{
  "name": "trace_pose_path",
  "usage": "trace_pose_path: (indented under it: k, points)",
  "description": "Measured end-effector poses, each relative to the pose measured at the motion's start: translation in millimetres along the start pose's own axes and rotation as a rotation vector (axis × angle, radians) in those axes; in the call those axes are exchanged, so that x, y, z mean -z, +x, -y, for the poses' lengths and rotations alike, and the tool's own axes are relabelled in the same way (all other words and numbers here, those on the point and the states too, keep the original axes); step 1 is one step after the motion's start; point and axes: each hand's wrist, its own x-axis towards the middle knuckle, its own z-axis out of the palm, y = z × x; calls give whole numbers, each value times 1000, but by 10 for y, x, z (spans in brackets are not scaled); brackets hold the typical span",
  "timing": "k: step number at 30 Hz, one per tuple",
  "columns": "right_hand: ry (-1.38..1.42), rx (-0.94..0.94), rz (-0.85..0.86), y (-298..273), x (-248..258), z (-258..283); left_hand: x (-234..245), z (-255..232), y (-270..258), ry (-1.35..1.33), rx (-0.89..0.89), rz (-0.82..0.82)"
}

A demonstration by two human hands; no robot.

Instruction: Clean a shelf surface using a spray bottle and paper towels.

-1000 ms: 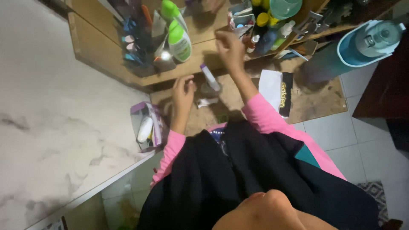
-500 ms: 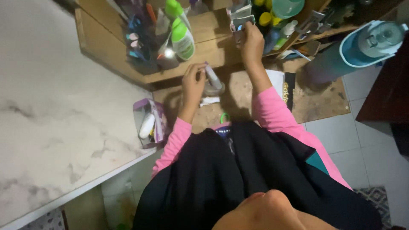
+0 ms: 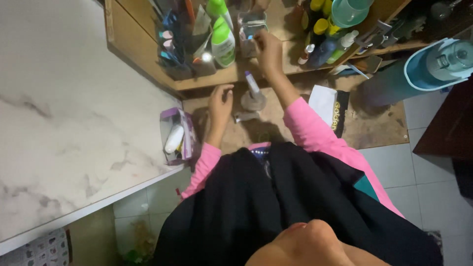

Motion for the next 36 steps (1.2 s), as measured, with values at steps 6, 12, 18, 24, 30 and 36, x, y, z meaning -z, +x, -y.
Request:
trace_pose_path:
  k: [6,12,18,24,30,36]
  points:
    - [41,-124,110,-41,-230,-52,-89,104,-22,-13,58,24]
    - [149,-51,-237,-156,284,105,-194,55,142,-5,-20,-10]
    - [106,-122,-674,-279,1154,-342,-249,-521,455,-195,-5,89]
    - [-170,-15,-594,-113,1449,-415,-499,-928,596,-123,-176,130]
    - [-273,-1,-492,-5,1551,-421,-443,-828,530,-134,4,148]
    - [-251,105,-450,-52,1511,-156,-247,-637,533,2,-132,55]
